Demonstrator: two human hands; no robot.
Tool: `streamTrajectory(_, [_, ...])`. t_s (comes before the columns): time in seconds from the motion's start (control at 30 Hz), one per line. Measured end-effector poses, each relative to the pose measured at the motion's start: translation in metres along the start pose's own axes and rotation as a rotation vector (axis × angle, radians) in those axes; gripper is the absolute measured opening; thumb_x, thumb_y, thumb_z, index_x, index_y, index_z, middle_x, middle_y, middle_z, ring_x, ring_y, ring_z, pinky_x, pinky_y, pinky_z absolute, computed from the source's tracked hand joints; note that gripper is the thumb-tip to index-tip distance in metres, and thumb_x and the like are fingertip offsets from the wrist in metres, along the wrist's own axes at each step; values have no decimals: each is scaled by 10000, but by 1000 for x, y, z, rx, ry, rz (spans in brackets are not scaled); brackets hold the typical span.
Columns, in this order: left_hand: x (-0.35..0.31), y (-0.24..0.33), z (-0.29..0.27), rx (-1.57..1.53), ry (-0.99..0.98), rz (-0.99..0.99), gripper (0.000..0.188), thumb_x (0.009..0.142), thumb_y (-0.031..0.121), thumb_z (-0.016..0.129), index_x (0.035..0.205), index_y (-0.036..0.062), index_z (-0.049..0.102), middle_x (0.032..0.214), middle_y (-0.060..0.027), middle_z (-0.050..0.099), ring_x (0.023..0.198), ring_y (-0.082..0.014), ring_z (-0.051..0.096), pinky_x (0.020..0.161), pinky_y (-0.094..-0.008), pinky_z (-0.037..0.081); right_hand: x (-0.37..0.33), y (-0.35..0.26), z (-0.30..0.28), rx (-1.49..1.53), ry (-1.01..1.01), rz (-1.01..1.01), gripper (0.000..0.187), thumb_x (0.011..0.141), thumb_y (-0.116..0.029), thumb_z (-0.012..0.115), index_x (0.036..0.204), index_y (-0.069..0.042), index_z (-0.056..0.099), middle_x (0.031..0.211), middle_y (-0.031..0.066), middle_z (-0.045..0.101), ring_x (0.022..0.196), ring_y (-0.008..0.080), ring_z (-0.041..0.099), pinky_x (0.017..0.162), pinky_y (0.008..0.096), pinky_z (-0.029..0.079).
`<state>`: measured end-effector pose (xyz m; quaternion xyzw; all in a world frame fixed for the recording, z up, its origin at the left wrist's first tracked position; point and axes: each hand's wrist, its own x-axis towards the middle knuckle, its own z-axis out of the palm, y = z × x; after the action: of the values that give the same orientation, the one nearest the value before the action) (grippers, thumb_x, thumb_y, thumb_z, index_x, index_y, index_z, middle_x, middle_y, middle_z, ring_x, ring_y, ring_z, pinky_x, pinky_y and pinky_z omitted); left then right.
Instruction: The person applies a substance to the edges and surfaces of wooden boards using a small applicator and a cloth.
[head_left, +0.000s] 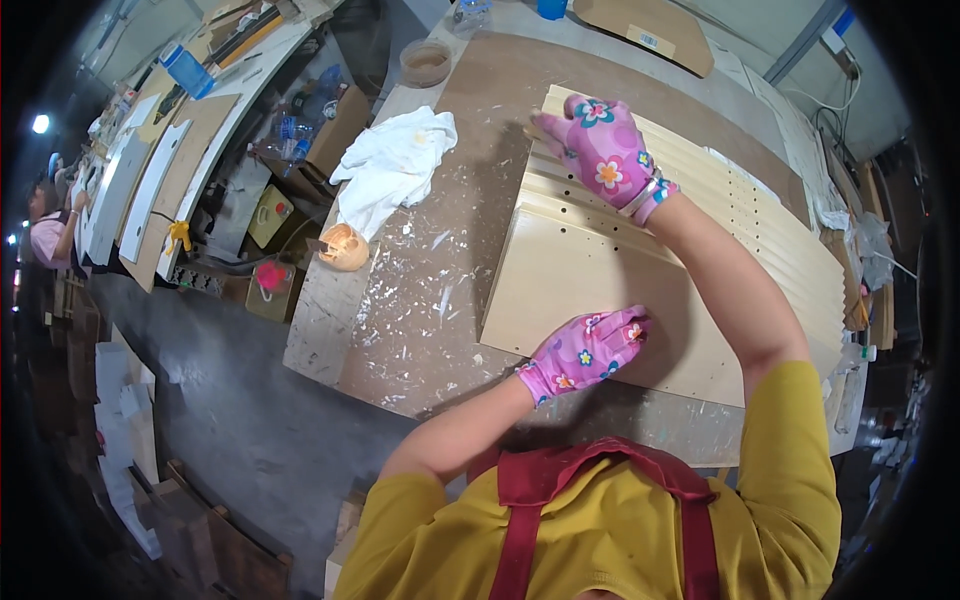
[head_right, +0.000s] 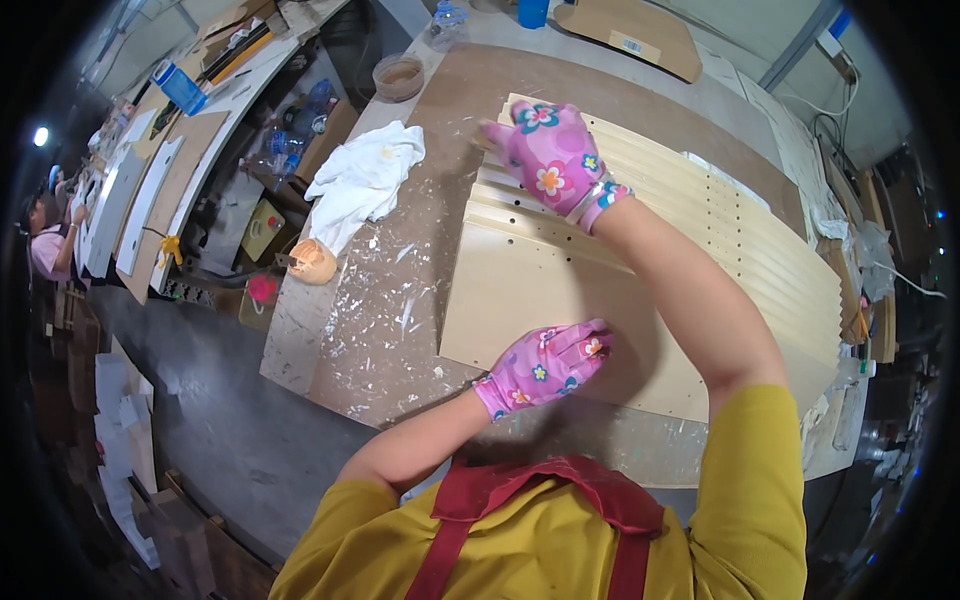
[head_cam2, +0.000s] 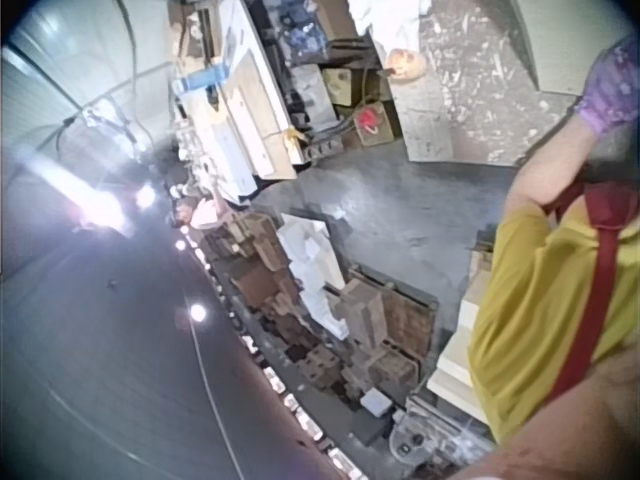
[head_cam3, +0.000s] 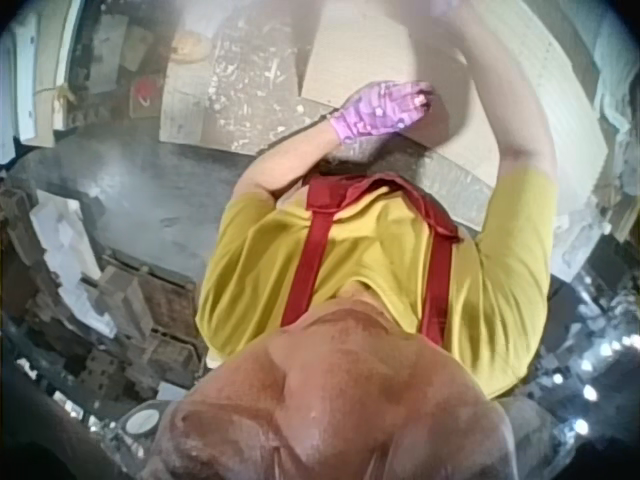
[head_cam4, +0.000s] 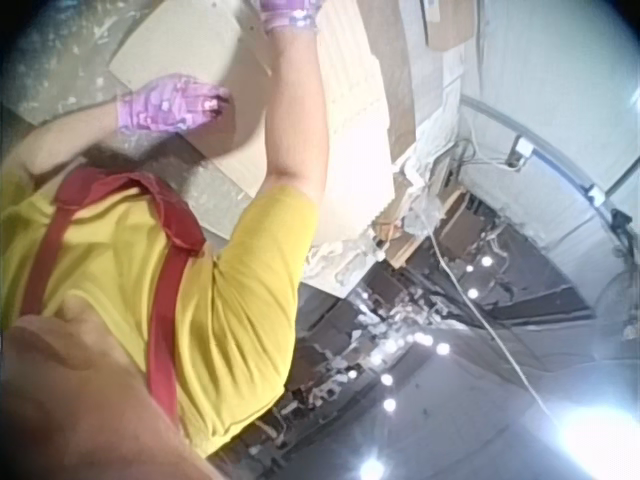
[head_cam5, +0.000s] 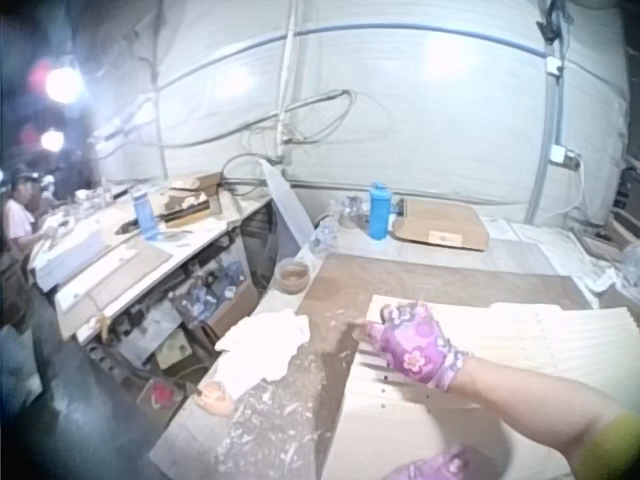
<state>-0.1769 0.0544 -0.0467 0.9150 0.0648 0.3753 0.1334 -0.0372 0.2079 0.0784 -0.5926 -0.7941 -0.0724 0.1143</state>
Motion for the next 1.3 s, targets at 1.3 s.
streamTrajectory(1.3, [-66, -1, 48, -4, -541, -359, 295, 850, 277, 569, 1079, 106, 642, 969, -77, 665, 861, -236, 626, 775, -406, 486, 100, -170, 121, 94, -511, -129, 267, 784, -287, 663, 1012, -169, 734, 1019, 90, 699, 952, 223, 673, 731, 397, 507])
